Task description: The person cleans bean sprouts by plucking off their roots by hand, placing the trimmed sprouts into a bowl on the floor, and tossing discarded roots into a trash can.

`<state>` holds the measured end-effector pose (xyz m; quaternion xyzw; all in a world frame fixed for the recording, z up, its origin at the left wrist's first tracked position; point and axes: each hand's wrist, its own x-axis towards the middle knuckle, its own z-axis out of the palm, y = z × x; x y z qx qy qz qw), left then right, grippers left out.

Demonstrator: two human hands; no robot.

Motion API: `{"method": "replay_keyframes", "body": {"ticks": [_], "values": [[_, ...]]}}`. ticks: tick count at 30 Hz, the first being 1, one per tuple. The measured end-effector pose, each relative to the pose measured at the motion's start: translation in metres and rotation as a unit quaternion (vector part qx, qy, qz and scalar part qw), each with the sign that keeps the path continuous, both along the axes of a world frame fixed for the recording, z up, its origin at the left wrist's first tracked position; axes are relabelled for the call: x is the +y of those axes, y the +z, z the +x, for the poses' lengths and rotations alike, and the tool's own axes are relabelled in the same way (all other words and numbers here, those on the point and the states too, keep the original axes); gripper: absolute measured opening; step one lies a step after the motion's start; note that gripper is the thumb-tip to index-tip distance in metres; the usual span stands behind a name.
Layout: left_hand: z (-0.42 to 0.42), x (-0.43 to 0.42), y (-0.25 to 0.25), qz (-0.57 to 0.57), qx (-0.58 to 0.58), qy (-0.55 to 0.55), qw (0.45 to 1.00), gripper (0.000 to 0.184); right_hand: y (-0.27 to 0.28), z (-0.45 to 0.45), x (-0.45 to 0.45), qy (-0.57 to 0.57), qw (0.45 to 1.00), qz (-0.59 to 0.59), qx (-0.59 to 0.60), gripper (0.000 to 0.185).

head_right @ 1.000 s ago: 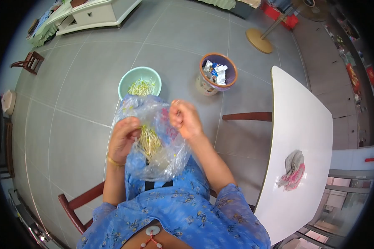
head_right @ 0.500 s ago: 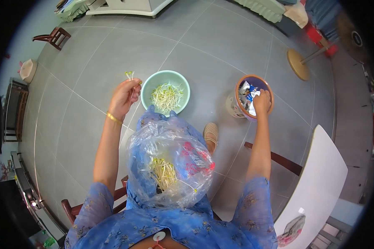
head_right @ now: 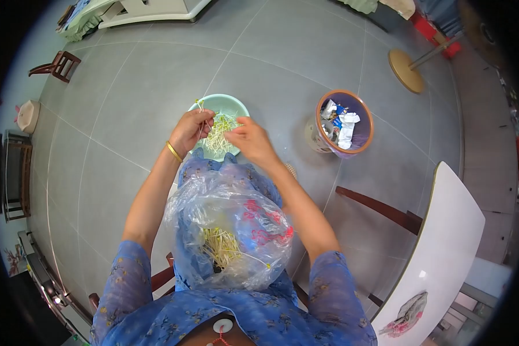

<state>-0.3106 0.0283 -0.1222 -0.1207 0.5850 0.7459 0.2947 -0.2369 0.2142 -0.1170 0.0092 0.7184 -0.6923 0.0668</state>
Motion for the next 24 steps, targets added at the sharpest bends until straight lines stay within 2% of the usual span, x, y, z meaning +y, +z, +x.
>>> {"method": "replay_keyframes", "body": {"ticks": [1,3,6,9,13,15,16,18,23,24], "values": [[0.004,0.004,0.003,0.001,0.002,-0.001,1.0,0.008,0.006,-0.005,-0.011,-0.001,1.0,0.001,0.002,0.039],[0.01,0.009,0.01,0.03,0.019,0.011,0.999,0.008,0.014,-0.013,-0.024,0.043,0.99,-0.006,-0.134,0.028],[0.017,0.005,0.022,0.035,0.029,0.019,0.999,0.009,0.009,-0.013,-0.029,0.063,0.988,-0.046,-0.137,0.02],[0.018,-0.003,0.022,0.068,0.023,0.026,0.997,0.009,0.014,-0.012,-0.027,0.053,0.983,-0.014,-0.174,0.014],[0.014,-0.006,0.01,0.111,-0.007,0.006,0.994,0.007,0.001,-0.014,-0.027,0.027,0.988,0.007,-0.153,0.013],[0.012,-0.005,0.006,0.113,-0.009,0.005,0.994,0.007,-0.007,-0.018,-0.027,-0.037,0.971,-0.128,-0.2,0.012],[0.012,-0.005,0.004,0.114,-0.01,0.004,0.993,0.006,-0.013,-0.021,-0.026,-0.038,0.97,-0.128,-0.203,0.012],[0.005,-0.006,-0.005,0.118,-0.018,0.005,0.993,0.006,-0.023,-0.028,-0.024,-0.124,0.916,-0.245,-0.291,0.01],[-0.018,-0.018,-0.029,0.109,-0.042,0.007,0.993,0.005,-0.037,-0.033,0.004,-0.179,0.917,-0.239,-0.266,0.011],[-0.022,-0.021,-0.036,0.074,-0.036,0.017,0.996,0.006,-0.039,-0.033,0.011,-0.185,0.921,-0.241,-0.243,0.012]]}}
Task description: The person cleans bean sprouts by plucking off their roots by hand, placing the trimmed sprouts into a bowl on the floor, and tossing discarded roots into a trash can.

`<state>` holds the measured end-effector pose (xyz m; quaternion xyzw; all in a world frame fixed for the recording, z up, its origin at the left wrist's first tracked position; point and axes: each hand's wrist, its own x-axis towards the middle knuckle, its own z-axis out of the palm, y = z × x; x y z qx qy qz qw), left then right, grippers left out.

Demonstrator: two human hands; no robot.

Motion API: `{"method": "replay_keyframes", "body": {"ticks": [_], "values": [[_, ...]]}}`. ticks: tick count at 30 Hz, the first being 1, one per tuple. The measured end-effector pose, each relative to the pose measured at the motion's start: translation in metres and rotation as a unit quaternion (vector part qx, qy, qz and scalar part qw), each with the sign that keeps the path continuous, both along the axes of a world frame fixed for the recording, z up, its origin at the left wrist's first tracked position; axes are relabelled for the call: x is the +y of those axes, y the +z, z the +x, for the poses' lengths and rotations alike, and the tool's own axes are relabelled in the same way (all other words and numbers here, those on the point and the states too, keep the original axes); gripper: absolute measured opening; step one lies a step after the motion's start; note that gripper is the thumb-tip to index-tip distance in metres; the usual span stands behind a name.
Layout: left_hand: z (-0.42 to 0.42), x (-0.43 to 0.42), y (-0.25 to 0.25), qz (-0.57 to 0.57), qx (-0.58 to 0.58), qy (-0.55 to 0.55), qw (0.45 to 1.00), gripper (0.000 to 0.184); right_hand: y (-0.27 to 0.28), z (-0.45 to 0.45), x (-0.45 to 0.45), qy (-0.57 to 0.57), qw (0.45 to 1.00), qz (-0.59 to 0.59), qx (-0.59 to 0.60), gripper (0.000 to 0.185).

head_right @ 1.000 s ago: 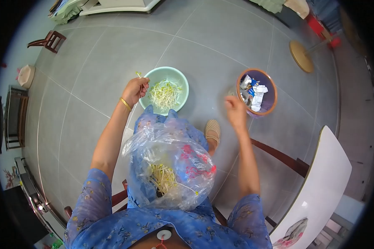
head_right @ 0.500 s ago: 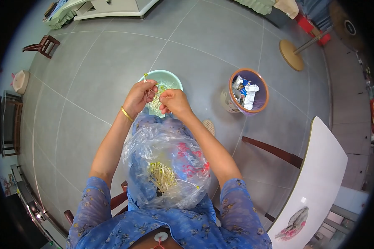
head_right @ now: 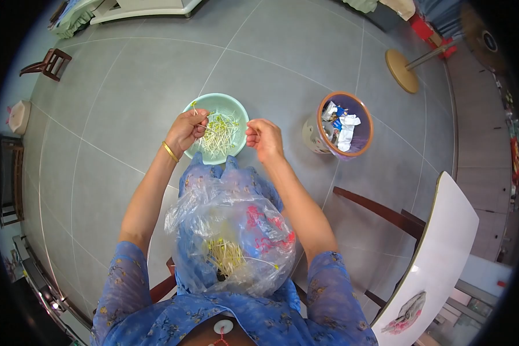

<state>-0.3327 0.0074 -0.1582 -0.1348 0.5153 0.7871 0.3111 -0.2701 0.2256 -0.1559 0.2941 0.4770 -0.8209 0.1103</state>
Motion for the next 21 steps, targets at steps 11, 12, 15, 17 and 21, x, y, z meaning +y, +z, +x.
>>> {"method": "replay_keyframes", "body": {"ticks": [11,12,15,17,21], "values": [[-0.039,-0.023,-0.138,-0.41,0.14,-0.149,0.889,0.055,0.074,0.025,0.094,-0.09,0.892,0.364,0.254,0.014],[-0.037,-0.024,-0.132,-0.395,0.132,-0.152,0.896,0.058,0.076,0.027,0.11,-0.096,0.889,0.374,0.247,0.014],[-0.035,-0.029,-0.133,-0.403,0.138,-0.14,0.894,0.04,0.073,0.014,0.164,-0.167,0.765,0.563,0.262,0.016],[-0.039,-0.034,-0.128,-0.359,0.13,-0.135,0.914,0.031,0.031,0.009,0.211,-0.161,0.753,0.59,0.245,0.019],[-0.028,-0.033,-0.073,-0.293,0.154,-0.074,0.941,0.011,-0.005,0.02,0.237,0.084,0.518,0.85,0.04,0.02]]}}
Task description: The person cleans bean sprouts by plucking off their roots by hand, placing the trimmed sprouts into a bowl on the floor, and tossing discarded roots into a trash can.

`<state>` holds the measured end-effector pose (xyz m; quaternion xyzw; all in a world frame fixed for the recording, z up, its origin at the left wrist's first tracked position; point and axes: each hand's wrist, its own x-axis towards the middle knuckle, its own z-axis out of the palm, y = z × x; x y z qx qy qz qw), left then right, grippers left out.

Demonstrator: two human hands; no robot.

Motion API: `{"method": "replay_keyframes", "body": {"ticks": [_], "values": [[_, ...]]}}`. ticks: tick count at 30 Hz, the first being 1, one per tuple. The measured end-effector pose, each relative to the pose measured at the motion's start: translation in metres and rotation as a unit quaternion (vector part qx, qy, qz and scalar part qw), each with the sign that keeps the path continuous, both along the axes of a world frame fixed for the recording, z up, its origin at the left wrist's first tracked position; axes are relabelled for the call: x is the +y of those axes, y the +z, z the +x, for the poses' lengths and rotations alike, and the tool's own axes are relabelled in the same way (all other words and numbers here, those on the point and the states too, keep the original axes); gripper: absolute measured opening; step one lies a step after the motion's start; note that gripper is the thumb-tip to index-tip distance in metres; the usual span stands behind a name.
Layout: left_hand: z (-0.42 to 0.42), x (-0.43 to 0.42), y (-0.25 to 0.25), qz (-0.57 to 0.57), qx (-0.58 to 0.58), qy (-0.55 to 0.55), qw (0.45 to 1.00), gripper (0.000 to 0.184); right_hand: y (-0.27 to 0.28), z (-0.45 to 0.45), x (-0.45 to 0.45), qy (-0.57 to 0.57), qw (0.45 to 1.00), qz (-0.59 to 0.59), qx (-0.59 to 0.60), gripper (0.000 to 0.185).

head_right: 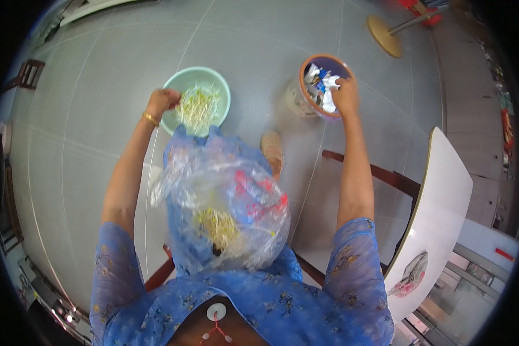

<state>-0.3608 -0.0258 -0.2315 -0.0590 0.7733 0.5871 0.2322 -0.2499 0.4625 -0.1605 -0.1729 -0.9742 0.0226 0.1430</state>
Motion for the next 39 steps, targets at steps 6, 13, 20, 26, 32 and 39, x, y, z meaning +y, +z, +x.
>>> {"method": "replay_keyframes", "body": {"ticks": [6,13,20,26,32,39], "values": [[0.04,0.02,0.115,0.086,0.015,0.049,0.995,0.014,0.108,0.071,-0.125,0.123,0.897,-0.41,0.112,0.015],[0.158,0.045,0.201,0.183,0.129,-0.004,0.975,0.015,0.174,0.202,-0.218,0.289,0.864,-0.392,-0.126,0.016],[0.298,0.08,0.165,-0.039,0.316,-0.366,0.875,0.015,0.176,0.252,-0.21,0.196,0.871,-0.435,-0.114,0.016],[0.322,0.093,0.145,-0.207,0.315,-0.425,0.823,0.018,0.178,0.266,-0.208,0.195,0.856,-0.476,-0.057,0.016],[0.298,0.058,0.186,0.039,0.127,-0.205,0.97,0.007,0.178,0.267,-0.211,0.18,0.816,-0.544,-0.076,0.016],[0.294,0.027,0.231,0.317,0.01,0.025,0.948,0.011,0.138,0.24,-0.272,0.243,0.669,-0.697,-0.087,0.021]]}}
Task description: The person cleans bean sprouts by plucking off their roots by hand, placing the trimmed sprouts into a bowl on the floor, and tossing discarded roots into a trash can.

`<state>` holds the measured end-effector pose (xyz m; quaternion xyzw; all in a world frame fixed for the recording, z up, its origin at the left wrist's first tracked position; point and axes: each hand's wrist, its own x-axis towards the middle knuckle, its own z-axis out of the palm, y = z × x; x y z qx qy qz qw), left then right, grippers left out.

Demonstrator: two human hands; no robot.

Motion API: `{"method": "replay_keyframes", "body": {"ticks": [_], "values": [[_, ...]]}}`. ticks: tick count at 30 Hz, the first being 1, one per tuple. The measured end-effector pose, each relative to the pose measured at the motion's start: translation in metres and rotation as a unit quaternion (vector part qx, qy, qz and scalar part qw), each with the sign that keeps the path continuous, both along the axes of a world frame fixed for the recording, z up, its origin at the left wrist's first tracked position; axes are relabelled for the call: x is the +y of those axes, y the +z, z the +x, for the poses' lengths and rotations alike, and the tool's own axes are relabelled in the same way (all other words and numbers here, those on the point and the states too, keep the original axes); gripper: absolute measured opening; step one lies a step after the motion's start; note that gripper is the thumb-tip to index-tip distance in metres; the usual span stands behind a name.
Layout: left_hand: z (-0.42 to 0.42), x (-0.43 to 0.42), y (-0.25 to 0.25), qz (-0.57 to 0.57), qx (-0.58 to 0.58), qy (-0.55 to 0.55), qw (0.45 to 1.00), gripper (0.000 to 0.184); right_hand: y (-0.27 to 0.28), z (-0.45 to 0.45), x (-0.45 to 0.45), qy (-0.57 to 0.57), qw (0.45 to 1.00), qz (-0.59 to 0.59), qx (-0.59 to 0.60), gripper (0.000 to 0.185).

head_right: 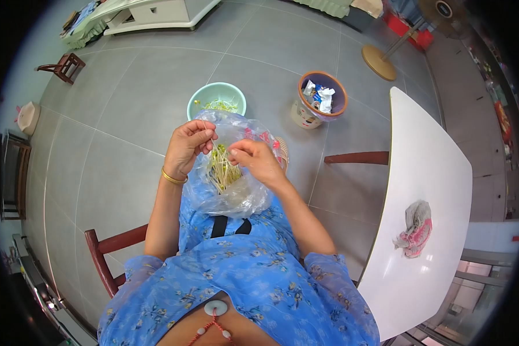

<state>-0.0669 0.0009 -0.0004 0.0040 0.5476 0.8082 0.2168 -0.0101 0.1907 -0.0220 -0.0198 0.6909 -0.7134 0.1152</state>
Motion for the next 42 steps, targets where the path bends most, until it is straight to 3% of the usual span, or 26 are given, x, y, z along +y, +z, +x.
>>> {"method": "replay_keyframes", "body": {"ticks": [1,3,10,16,18,22,24,25,26,27,28,30,31,33,37,39,42], "values": [[0.0,-0.002,-0.002,-0.001,0.0,0.004,1.0,0.011,0.001,-0.001,-0.006,0.004,1.0,-0.001,0.0,0.021],[0.0,-0.005,-0.006,0.024,-0.005,0.032,0.999,0.012,0.006,-0.001,-0.014,0.039,0.99,-0.073,-0.119,0.022],[0.013,-0.005,-0.012,0.003,0.023,0.061,0.998,0.013,-0.002,-0.004,-0.017,0.062,0.978,-0.112,-0.164,0.017],[0.025,-0.005,-0.011,0.012,0.087,0.088,0.992,0.018,-0.026,-0.005,-0.016,-0.027,0.988,-0.09,-0.125,0.008],[0.027,-0.006,-0.011,0.066,0.11,0.146,0.981,0.02,-0.034,-0.006,-0.009,-0.133,0.918,-0.322,-0.188,0.007],[0.025,-0.02,-0.008,0.149,0.017,0.136,0.979,0.021,-0.035,-0.004,0.0,-0.124,0.91,-0.336,-0.209,0.01],[0.02,-0.025,-0.028,0.031,-0.011,0.032,0.999,0.021,-0.044,-0.005,0.005,-0.057,0.914,-0.345,-0.204,0.014],[0.021,-0.02,-0.04,0.03,-0.01,0.033,0.999,0.021,-0.043,-0.006,0.005,-0.056,0.914,-0.346,-0.204,0.014],[0.022,-0.01,-0.052,-0.168,0.125,-0.017,0.978,0.019,-0.041,-0.006,0.004,-0.065,0.909,-0.352,-0.215,0.014],[0.025,0.0,-0.062,-0.356,0.251,-0.065,0.898,0.018,-0.04,-0.007,0.004,-0.074,0.904,-0.357,-0.225,0.015],[0.028,0.009,-0.066,-0.356,0.251,-0.064,0.898,0.018,-0.04,-0.007,0.004,-0.073,0.904,-0.357,-0.225,0.015],[0.034,0.023,-0.073,-0.604,0.372,-0.114,0.695,0.015,-0.04,-0.007,0.004,-0.081,0.907,-0.352,-0.216,0.014],[0.033,0.025,-0.077,-0.605,0.373,-0.114,0.694,0.015,-0.04,-0.007,0.004,-0.08,0.907,-0.354,-0.214,0.014],[0.029,0.029,-0.086,-0.658,0.39,-0.151,0.626,0.01,-0.039,-0.006,0.006,-0.064,0.914,-0.344,-0.204,0.015],[0.023,0.026,-0.088,-0.655,0.389,-0.151,0.63,0.008,-0.034,0.001,0.013,-0.071,0.911,-0.347,-0.21,0.014],[0.025,0.017,-0.075,-0.593,0.347,-0.086,0.721,0.009,-0.035,0.002,0.016,-0.073,0.911,-0.351,-0.205,0.015],[0.026,0.008,-0.048,-0.563,0.335,-0.063,0.752,0.011,-0.036,0.006,0.021,-0.064,0.906,-0.367,-0.199,0.016]]}}
